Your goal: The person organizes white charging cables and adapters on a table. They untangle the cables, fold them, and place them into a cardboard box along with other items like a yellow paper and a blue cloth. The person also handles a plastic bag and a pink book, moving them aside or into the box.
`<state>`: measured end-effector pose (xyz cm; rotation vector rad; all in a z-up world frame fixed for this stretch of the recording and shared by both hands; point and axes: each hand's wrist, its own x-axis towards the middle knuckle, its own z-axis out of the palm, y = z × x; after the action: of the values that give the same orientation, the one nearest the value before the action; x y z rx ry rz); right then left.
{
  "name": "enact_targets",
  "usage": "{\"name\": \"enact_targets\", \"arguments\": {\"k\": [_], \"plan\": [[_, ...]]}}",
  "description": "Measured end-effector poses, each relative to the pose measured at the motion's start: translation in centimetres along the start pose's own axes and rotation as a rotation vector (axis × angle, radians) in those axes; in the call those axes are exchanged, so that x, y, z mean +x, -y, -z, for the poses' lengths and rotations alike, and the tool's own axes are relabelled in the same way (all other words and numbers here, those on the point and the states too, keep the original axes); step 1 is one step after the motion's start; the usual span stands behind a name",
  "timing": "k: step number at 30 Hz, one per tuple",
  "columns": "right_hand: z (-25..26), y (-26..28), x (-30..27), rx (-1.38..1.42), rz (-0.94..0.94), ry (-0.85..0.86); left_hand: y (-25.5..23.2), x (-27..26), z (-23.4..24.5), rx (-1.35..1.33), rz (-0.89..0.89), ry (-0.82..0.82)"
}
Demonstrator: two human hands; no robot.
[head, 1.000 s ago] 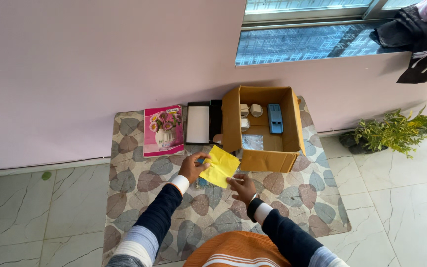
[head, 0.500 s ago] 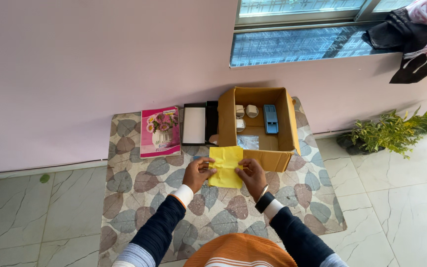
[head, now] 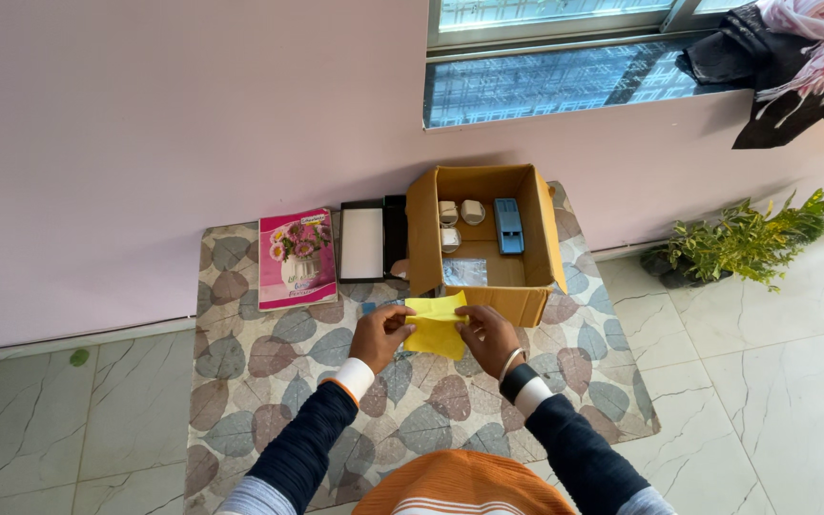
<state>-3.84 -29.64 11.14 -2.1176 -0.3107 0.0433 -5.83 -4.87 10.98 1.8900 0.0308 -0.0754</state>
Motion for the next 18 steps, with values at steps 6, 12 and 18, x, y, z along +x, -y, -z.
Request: {"name": "enact_targets", "arguments": {"k": [6,12,18], "plan": [[0.4,-0.1,0.4,-0.020,-0.078,0.000,-1.5,0.2,-0.3,0.141,-0.144,-0.058],[0.1,0.8,0.4,-0.097,-0.122,-0.139,-3.0,-0.7,-0.7,0.173,-0.125,-0.071],[0.6,2.2,0.7,-0.048,-0.004,-0.230,-3.2,-1.0,-1.4,0.261,-0.217,-0.182]]}}
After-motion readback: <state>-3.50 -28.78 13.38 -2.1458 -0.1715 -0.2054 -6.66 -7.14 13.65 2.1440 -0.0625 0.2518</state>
